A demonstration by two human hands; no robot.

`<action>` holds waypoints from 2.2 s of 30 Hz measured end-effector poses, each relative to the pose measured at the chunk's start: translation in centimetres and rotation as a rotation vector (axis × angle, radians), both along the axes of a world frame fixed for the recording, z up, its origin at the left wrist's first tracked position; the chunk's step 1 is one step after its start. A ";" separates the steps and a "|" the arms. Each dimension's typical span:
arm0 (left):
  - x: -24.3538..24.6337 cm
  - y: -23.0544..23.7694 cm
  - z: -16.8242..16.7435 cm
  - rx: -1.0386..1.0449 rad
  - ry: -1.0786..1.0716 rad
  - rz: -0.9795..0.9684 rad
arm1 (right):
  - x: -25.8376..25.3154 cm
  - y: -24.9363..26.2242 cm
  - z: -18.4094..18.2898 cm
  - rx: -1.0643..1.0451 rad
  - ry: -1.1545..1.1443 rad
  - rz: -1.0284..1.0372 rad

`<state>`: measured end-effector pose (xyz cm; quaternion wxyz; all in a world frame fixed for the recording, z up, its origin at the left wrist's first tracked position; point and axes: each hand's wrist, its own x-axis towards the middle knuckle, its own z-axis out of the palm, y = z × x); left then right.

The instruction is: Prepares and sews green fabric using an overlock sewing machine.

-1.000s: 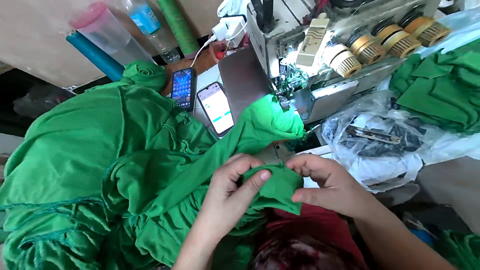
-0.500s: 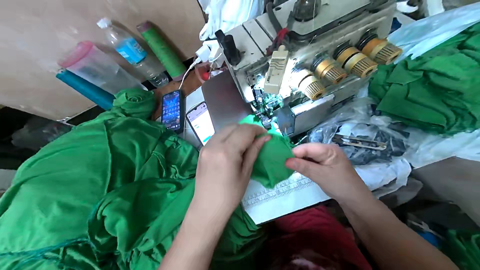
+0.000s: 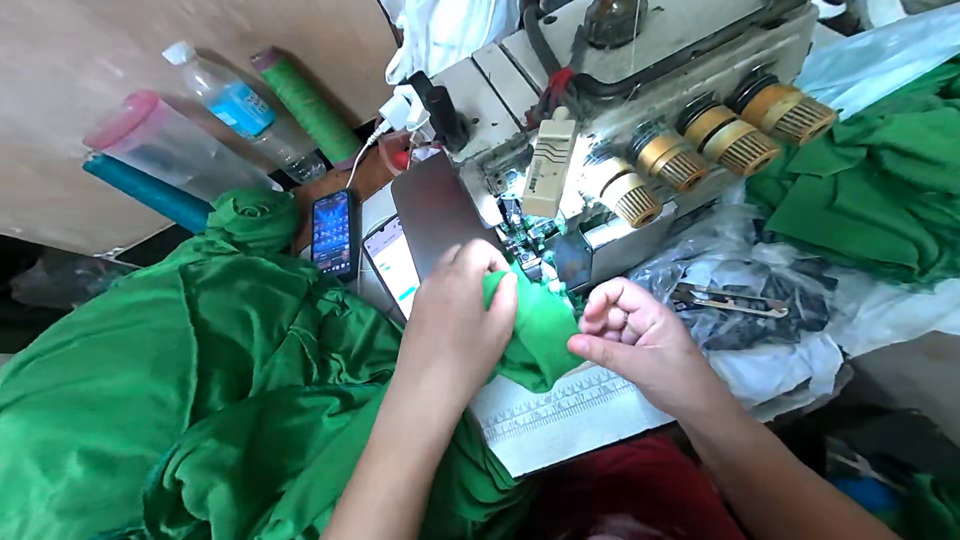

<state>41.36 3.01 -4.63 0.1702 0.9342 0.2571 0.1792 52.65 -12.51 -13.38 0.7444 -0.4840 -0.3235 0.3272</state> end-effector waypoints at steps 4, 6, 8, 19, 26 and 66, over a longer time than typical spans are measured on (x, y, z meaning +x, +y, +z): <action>2.0 0.8 0.0 0.040 -0.036 0.091 | -0.1 0.8 1.0 0.043 -0.051 -0.109; 2.4 1.1 -0.2 0.066 -0.072 0.105 | -0.3 0.9 1.0 0.061 -0.110 -0.133; 1.9 1.3 -0.4 0.006 -0.137 0.079 | -0.4 0.7 0.8 0.099 -0.203 -0.137; -3.4 0.7 1.1 -0.591 -0.608 -0.410 | 1.9 1.3 3.4 0.028 -0.775 -0.024; -3.6 2.1 5.2 0.120 -0.068 -0.413 | 3.0 2.0 5.3 0.003 -0.978 0.076; -3.4 3.6 6.2 -0.189 -0.090 -0.751 | 3.8 4.2 9.5 -0.038 -0.984 0.260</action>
